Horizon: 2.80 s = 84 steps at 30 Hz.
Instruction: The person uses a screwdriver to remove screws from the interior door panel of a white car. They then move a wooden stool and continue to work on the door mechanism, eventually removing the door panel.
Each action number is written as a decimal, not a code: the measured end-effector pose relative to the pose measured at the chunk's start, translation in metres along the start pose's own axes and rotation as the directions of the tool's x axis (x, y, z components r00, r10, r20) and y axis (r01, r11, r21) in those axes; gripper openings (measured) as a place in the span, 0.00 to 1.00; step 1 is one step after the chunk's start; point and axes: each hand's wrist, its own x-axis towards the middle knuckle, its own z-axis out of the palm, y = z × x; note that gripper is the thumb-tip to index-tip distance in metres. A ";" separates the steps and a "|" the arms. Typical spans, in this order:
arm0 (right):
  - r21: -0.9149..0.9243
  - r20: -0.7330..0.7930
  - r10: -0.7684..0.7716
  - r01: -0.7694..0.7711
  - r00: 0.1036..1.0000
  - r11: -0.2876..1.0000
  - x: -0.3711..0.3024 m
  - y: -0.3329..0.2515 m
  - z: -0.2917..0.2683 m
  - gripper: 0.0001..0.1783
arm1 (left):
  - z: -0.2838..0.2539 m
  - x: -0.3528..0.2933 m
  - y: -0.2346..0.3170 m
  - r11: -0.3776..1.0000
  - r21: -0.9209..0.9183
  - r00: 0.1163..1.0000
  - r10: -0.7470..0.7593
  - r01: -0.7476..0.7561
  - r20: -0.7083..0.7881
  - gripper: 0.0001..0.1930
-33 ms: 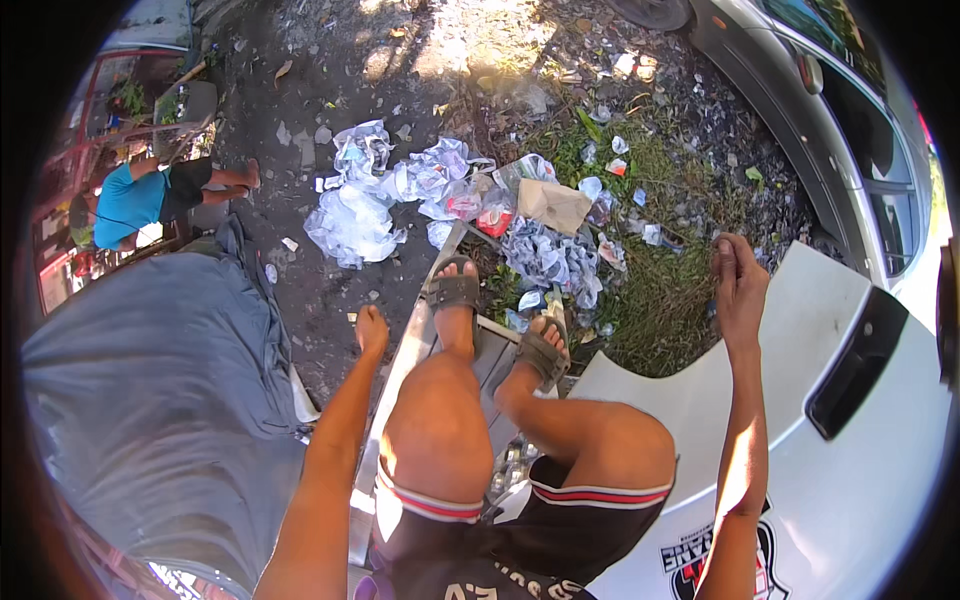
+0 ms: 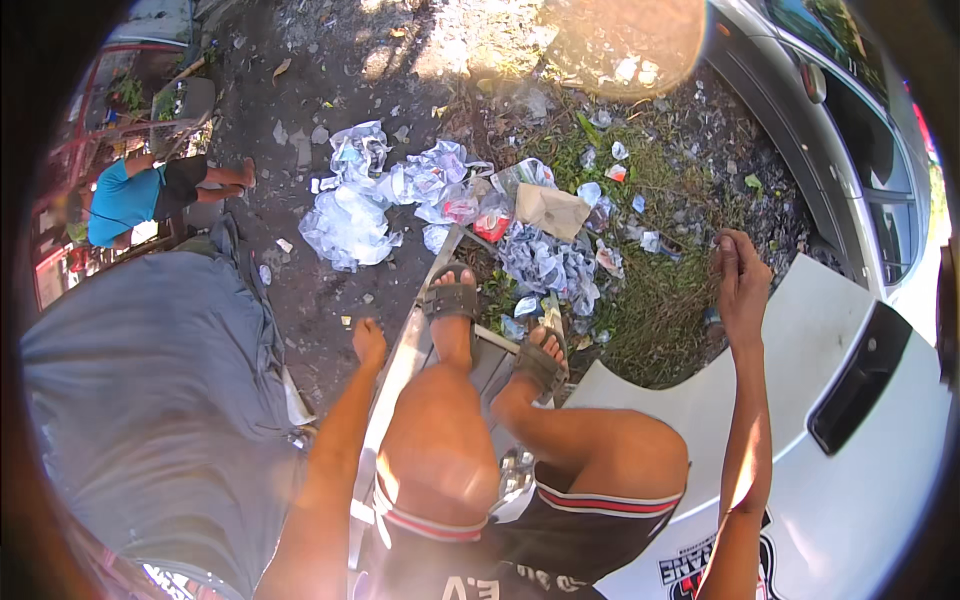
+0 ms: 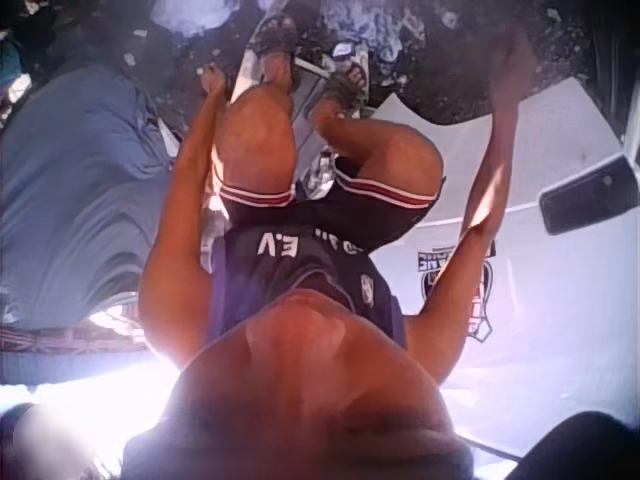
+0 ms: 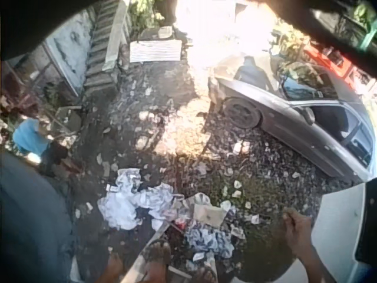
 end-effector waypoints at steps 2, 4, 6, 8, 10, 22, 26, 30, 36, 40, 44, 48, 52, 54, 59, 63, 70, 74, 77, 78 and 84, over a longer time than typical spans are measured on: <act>0.004 0.094 -0.073 0.073 0.993 0.997 0.047 -0.011 0.040 0.10 | 0.041 -0.005 -0.045 0.999 0.021 0.998 -0.045 0.046 -0.049 0.18; -0.009 0.165 -0.165 0.169 0.972 0.986 0.089 -0.038 0.070 0.10 | 0.090 -0.022 -0.053 0.997 -0.051 0.996 -0.056 0.052 -0.072 0.20; -0.013 0.220 -0.270 0.280 0.937 0.960 0.125 -0.076 0.090 0.10 | 0.119 -0.030 -0.039 0.970 0.060 0.945 -0.213 0.234 -0.249 0.21; -0.082 0.265 -0.438 0.473 0.859 0.877 0.165 -0.126 0.102 0.09 | 0.118 -0.031 -0.016 0.948 -0.049 0.906 -0.315 0.314 -0.281 0.19; -0.157 0.335 -0.588 0.659 0.736 0.735 0.205 -0.186 0.114 0.08 | 0.145 -0.016 -0.020 0.886 -0.103 0.729 -0.434 0.453 -0.529 0.19; -0.450 0.315 -0.372 0.482 0.873 0.751 0.378 -0.139 -0.018 0.14 | 0.143 -0.008 0.016 0.767 -0.123 0.685 -0.623 0.630 -0.377 0.23; -0.292 0.120 -0.187 0.214 0.975 0.932 0.377 0.072 0.033 0.12 | 0.183 -0.009 -0.042 0.895 -0.237 0.618 -0.434 0.378 -0.656 0.23; -0.101 0.103 -0.051 0.062 0.993 0.993 0.480 0.372 0.313 0.09 | 0.315 0.175 0.054 0.838 -0.323 0.526 -0.532 0.440 -0.664 0.22; 0.547 0.294 -0.353 0.146 0.888 0.824 0.822 0.399 0.769 0.13 | 0.502 0.587 0.249 0.838 -0.425 0.696 -0.529 0.341 -0.485 0.21; 0.393 0.459 -0.417 0.241 0.784 0.887 0.934 0.425 0.776 0.11 | 0.551 0.743 0.356 0.844 -0.462 0.818 -0.455 0.271 -0.352 0.21; 0.137 0.367 -0.176 0.134 0.913 0.981 0.941 0.533 0.676 0.11 | 0.677 0.870 0.678 0.735 -0.637 0.964 0.259 -0.232 -0.052 0.20; 0.015 0.146 0.233 -0.237 0.961 0.971 0.863 0.583 0.514 0.13 | 0.650 0.713 1.083 0.479 -0.644 0.465 0.860 -0.597 0.209 0.22; 0.214 -0.188 0.636 -0.600 0.749 0.771 0.727 0.604 0.372 0.13 | 0.659 0.640 1.241 0.414 -0.682 0.286 0.910 -0.603 0.299 0.20; 0.336 -0.376 0.781 -0.711 0.500 0.617 0.630 0.613 0.351 0.12 | 0.675 0.597 1.285 0.465 -0.504 0.293 0.875 -0.728 0.385 0.21; 0.691 -0.322 0.930 -0.716 -0.178 0.102 0.444 0.601 0.376 0.14 | 0.782 0.544 1.320 0.535 -0.241 0.224 0.661 -0.809 0.716 0.16; 0.825 -0.230 0.865 -0.561 -0.445 -0.070 0.376 0.615 0.391 0.20 | 0.915 0.408 1.307 0.514 -0.114 0.133 0.419 -0.850 0.898 0.15; 0.991 -0.115 0.649 -0.045 -0.752 0.123 0.382 0.710 0.218 0.14 | 1.091 -0.003 1.276 0.359 -0.356 -0.379 0.008 -0.863 0.926 0.12; 0.890 -0.067 0.617 0.233 -0.784 0.392 0.312 0.821 0.118 0.14 | 1.075 -0.311 1.168 0.303 -0.559 -0.636 -0.346 -0.772 0.690 0.13; 0.710 -0.010 0.607 0.422 -0.794 0.564 0.249 0.876 0.045 0.14 | 1.079 -0.461 1.077 0.170 -0.621 -0.544 -0.686 -0.765 0.483 0.13; 0.666 0.007 0.583 0.439 -0.812 0.603 0.220 0.890 0.025 0.15 | 1.081 -0.501 1.041 0.208 -0.656 -0.538 -0.765 -0.726 0.353 0.13; 0.356 0.312 0.363 0.462 -0.878 0.812 0.077 0.853 -0.013 0.14 | 1.013 -0.659 0.867 -0.044 -0.860 -0.144 -0.980 -0.508 0.136 0.16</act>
